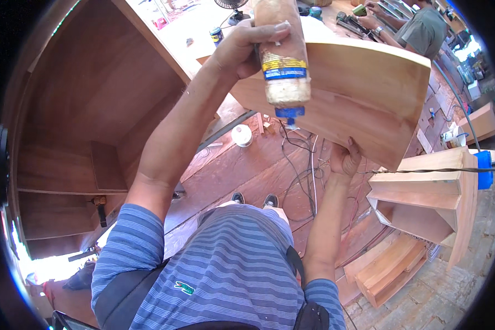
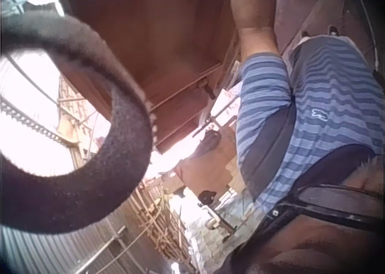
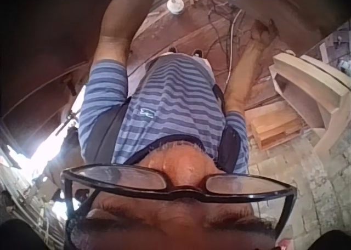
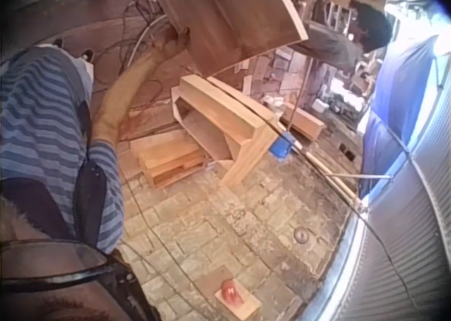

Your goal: The person applies wood glue to the edges of a wooden panel and fits it into a larger wooden cabinet structure. They then use a white cloth to wipe away excess glue from the joint.

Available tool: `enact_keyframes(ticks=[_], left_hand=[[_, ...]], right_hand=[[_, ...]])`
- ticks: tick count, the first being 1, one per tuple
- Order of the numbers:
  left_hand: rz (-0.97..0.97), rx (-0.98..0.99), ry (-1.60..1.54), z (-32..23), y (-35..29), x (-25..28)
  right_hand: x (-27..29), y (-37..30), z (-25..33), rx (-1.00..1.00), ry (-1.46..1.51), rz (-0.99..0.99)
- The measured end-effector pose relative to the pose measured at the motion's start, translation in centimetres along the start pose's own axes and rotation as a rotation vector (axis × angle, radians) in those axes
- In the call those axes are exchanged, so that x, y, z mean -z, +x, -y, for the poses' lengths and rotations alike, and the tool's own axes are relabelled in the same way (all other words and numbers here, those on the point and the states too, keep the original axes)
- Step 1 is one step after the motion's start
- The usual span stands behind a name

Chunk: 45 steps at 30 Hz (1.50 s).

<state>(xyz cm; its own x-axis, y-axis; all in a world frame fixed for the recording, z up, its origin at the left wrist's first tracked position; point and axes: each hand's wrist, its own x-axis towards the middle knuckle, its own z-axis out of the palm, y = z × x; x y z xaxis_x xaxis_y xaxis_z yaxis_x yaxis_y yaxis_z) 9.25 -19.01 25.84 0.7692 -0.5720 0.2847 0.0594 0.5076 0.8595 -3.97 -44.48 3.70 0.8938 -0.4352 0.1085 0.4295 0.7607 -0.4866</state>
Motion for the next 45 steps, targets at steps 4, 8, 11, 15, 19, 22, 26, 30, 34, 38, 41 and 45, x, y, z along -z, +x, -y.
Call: enact_keyframes(ticks=[4,8,11,15,19,22,26,30,34,38,41,45], left_hand=[[-0.023,0.019,-0.078,0.6,-0.7,-0.2],[-0.040,0.008,-0.323,0.6,-0.8,-0.9],[-0.081,-0.062,-0.416,-0.2,-1.5,-1.9],[-0.121,-0.110,-0.394,-0.7,-2.4,-2.4],[-0.087,-0.103,-0.447,-0.2,-2.8,-1.8],[-0.088,-0.102,-0.471,-0.1,-3.1,-1.9],[-0.128,-0.085,-0.567,-0.2,-3.3,-1.9],[-0.253,-0.145,-0.682,-1.7,-3.7,-2.0],[-0.321,-0.261,-0.605,-3.3,-3.2,0.1],[-0.355,-0.298,-0.479,-7.2,-3.0,0.0],[-0.298,-0.289,-0.398,-8.7,-1.7,0.6],[-0.300,-0.286,-0.366,-9.4,0.1,1.9]], right_hand=[[1.2,-0.6,0.8,-0.067,-0.062,0.040],[1.8,-0.7,1.8,-0.210,-0.025,0.085],[1.4,-0.7,2.2,-0.295,-0.007,0.087],[3.0,-0.2,3.0,-0.360,-0.016,0.065],[3.4,0.2,3.1,-0.363,-0.037,0.063],[3.9,0.6,2.8,-0.338,-0.067,0.079],[3.0,0.6,2.3,-0.290,-0.100,0.154],[1.1,0.3,2.1,-0.247,-0.160,0.155],[2.4,0.8,2.1,-0.232,-0.150,0.124],[1.6,0.3,2.3,-0.205,-0.110,0.126],[2.1,-0.2,2.5,-0.211,-0.110,0.090],[1.9,-0.7,2.4,-0.144,-0.077,0.075]])
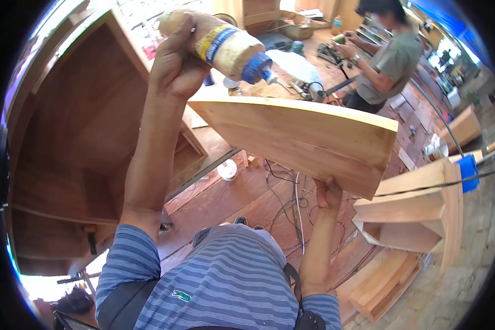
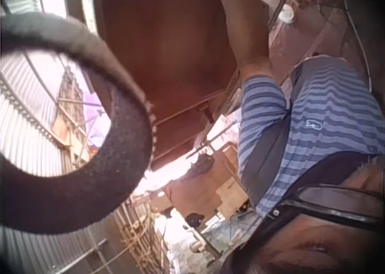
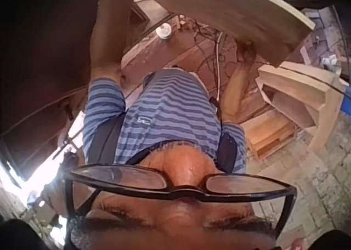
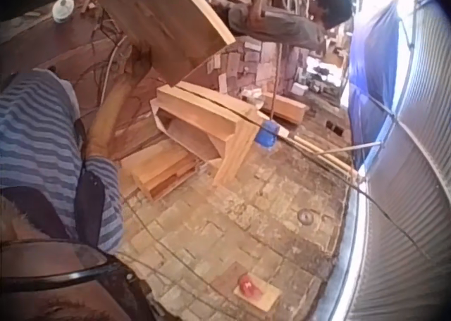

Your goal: The person applies wood glue to the edges of a wooden panel and fits it into a larger wooden cabinet structure. They then use a white cloth to wipe away excess glue from the joint.

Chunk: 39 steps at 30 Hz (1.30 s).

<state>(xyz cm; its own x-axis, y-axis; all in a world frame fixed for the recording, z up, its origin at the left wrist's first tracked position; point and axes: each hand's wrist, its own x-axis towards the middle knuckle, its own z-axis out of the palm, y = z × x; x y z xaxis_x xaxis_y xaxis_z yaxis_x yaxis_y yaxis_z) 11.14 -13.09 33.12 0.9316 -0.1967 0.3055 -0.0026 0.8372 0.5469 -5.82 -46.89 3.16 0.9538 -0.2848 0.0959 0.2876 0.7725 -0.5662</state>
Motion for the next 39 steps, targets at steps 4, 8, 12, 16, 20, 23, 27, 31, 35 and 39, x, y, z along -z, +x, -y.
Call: enact_keyframes(ticks=[4,8,12,16,20,23,27,31,35,39], left_hand=[[0.067,0.068,-0.059,-0.3,1.2,0.8],[0.052,0.074,-0.048,0.3,1.3,0.5],[0.094,0.074,-0.044,0.8,1.7,-0.3],[0.198,0.018,0.022,2.5,1.4,-4.2],[0.379,-0.025,0.150,5.4,1.2,-9.4],[0.485,-0.023,0.254,7.5,0.6,-12.3],[0.502,-0.057,0.207,10.0,0.2,-14.4],[0.487,-0.025,0.221,11.1,-0.3,-14.8],[0.476,-0.027,0.212,11.7,-0.1,-14.3],[0.443,-0.064,0.234,11.8,0.2,-13.9]], right_hand=[[-0.7,-0.5,-0.8,0.093,-0.001,-0.037],[-0.5,-1.2,-1.1,0.107,0.033,-0.081],[1.1,-1.2,-2.0,0.133,0.039,-0.078],[2.9,-1.9,-2.9,0.133,0.001,-0.089],[3.4,-2.7,-3.0,0.132,0.066,-0.068],[1.3,-2.4,-2.8,0.148,0.081,-0.042],[3.2,-2.4,-3.1,0.087,0.130,-0.030],[4.6,-2.0,-3.4,0.057,0.204,-0.049],[2.3,-2.1,-2.4,0.059,0.151,-0.085],[2.1,-2.0,-2.1,0.077,0.157,-0.056]])
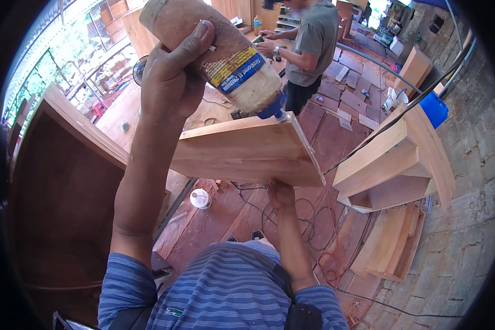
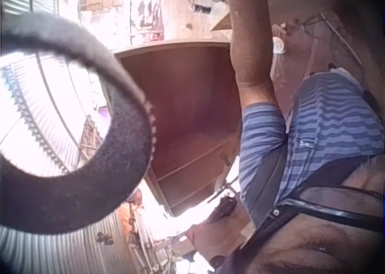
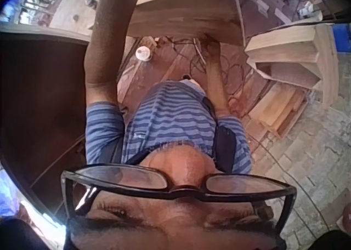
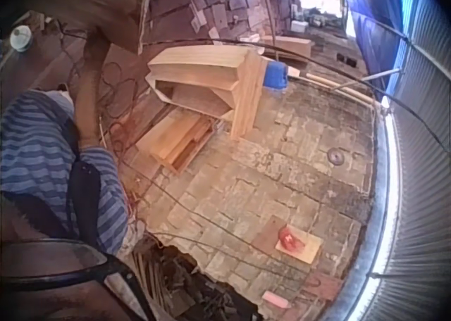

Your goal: The person applies wood glue to the edges of a wooden panel and fits it into a larger wooden cabinet structure. They then use a white cloth to wipe away excess glue from the joint.

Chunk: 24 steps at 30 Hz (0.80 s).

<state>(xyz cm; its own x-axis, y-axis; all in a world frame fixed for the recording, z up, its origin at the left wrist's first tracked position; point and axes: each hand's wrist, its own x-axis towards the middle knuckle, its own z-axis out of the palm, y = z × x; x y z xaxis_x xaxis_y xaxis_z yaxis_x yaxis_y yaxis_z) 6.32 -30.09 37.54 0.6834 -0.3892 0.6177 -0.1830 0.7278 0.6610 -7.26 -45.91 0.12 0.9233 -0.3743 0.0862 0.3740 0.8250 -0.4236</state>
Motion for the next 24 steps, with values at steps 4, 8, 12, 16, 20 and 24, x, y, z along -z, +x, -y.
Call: enact_keyframes(ticks=[4,8,12,16,20,24], left_hand=[[0.004,0.003,0.017,-0.4,-0.1,0.8],[-0.006,-0.003,0.030,-0.8,-0.4,1.7],[-0.010,0.037,0.051,-1.6,-0.5,1.8],[-0.036,0.033,0.068,-2.3,-1.2,2.5],[-0.072,-0.021,0.098,-1.8,-1.4,4.7],[-0.094,-0.011,0.120,-2.2,-1.8,5.6]], right_hand=[[0.1,0.2,0.0,-0.013,0.017,-0.049],[-1.5,-0.1,0.1,0.012,-0.063,0.046],[0.5,0.2,0.0,-0.007,-0.045,0.007],[1.8,0.7,0.1,-0.021,-0.071,0.058],[2.1,0.8,-0.2,-0.011,-0.081,0.105],[0.8,0.7,0.0,-0.010,-0.097,0.036]])
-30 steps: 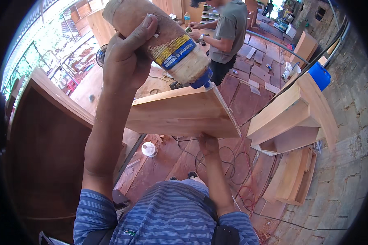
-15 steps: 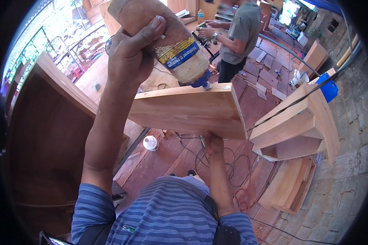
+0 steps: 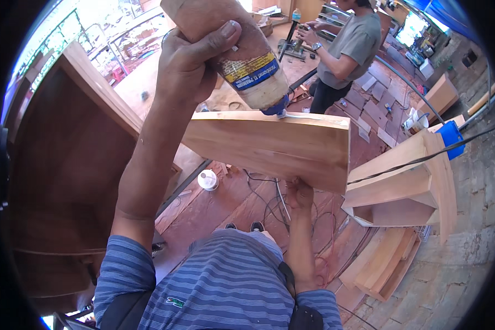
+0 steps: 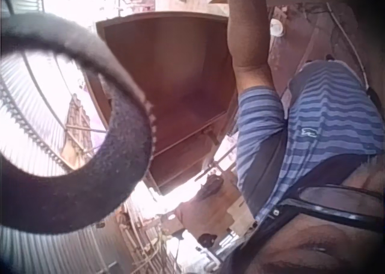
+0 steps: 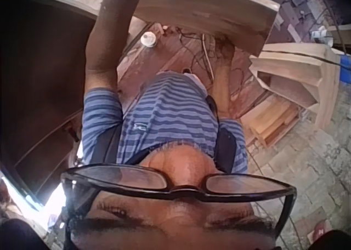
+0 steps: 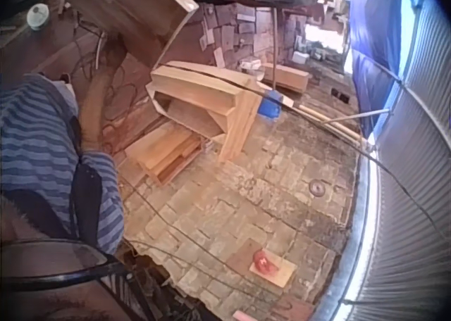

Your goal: The person applies wood glue to the edges of a wooden panel and fits it into a larger wooden cabinet structure. They then use a white cloth to wipe away excess glue from the joint.

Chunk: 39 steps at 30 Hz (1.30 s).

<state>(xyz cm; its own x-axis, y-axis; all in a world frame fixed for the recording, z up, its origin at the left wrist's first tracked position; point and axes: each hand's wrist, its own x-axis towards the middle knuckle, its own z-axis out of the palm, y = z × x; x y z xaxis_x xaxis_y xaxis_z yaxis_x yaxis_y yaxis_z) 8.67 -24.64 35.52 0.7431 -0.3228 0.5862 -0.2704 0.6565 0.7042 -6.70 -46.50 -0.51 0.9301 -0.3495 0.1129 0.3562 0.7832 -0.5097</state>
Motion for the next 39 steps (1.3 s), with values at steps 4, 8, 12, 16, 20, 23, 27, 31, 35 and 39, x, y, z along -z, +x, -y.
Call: enact_keyframes(ticks=[4,8,12,16,20,23,27,31,35,39], left_hand=[[-0.025,0.025,0.067,-0.6,-0.5,0.7],[-0.068,0.014,0.094,-0.9,-1.2,2.0],[-0.062,-0.030,0.093,-0.6,-1.9,4.3],[-0.118,-0.037,0.131,-0.3,-2.4,6.3],[-0.152,-0.041,0.161,-0.6,-2.9,7.2],[-0.196,-0.048,0.195,-0.5,-3.1,8.8],[-0.256,-0.065,0.227,0.0,-3.3,11.1],[-0.319,-0.066,0.228,0.2,-3.7,12.8],[-0.349,-0.066,0.275,0.5,-4.0,15.3],[-0.361,-0.061,0.317,0.0,-4.5,16.8]], right_hand=[[-0.7,-0.1,0.4,-0.003,0.022,-0.022],[-2.1,-0.3,0.5,0.022,-0.008,-0.062],[-2.3,-0.3,0.7,0.006,-0.020,-0.044],[-1.5,-0.4,0.8,0.016,-0.024,-0.046],[-0.9,-0.2,1.1,0.013,-0.031,-0.041],[-1.1,-0.1,1.1,0.019,-0.026,-0.044],[-1.3,-0.1,1.2,0.005,-0.054,-0.040],[-1.0,0.1,1.0,0.016,-0.075,-0.031],[-0.3,0.2,1.0,0.009,-0.087,-0.055],[-0.9,0.3,0.9,0.002,-0.074,-0.064]])
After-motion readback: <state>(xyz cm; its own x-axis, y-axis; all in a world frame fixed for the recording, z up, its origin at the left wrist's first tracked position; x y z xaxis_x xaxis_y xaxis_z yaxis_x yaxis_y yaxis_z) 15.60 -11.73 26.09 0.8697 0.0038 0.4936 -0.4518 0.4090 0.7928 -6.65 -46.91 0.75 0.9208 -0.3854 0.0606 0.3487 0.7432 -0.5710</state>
